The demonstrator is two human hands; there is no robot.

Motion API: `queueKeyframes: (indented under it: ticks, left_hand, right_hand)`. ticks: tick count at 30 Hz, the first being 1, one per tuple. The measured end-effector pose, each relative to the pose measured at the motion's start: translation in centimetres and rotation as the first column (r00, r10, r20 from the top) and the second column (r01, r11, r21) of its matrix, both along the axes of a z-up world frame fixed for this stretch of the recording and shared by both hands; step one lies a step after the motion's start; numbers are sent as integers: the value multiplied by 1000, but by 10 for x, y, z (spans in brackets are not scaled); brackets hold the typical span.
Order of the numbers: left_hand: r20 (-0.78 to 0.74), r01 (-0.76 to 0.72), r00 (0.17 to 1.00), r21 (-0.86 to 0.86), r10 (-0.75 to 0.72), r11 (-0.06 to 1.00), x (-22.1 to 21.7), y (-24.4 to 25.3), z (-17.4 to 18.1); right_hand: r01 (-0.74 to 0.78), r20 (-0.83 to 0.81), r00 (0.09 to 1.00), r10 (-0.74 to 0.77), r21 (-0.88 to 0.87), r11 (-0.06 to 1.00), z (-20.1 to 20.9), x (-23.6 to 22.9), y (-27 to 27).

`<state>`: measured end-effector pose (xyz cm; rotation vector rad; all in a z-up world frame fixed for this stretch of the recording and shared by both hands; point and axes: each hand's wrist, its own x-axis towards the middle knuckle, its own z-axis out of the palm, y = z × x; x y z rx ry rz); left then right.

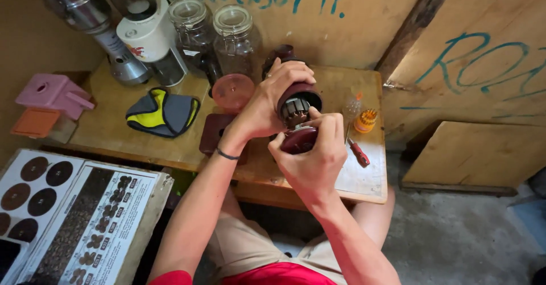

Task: The person assembles a maroon cylindrical electrical device by hand, inserting a rotor into the housing, aligning and screwing the end cap, and then attaching the top lid. The person works at a wooden table with various tools and containers nearby.

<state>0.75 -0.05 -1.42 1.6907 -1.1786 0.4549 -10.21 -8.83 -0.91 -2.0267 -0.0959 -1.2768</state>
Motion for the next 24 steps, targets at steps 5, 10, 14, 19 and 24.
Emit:
queueKeyframes:
  ticks: [5, 10, 14, 19, 24]
  left_hand:
    - [-27, 30, 999, 31, -29, 999, 5, 0, -10]
    - [-31, -19, 999, 64, 21, 998, -4, -3, -5]
    - [-4, -15, 1000, 63, 15, 998, -4, -4, -4]
    - [-14, -23, 1000, 57, 24, 998, -6, -4, -1]
    - [-5, -45, 999, 46, 45, 998, -2, -5, -1]
  right_hand:
    - [46, -20, 999, -46, 16, 999, 4, -3, 4]
    - [111, -20, 994, -111, 0, 994, -1, 1, 4]
    - [26, 25, 999, -26, 13, 1000, -4, 8, -8]
    - [-13, 44, 999, 13, 2, 1000, 1, 11, -10]
    - [-33, 27, 999, 34, -26, 999, 12, 14, -11]
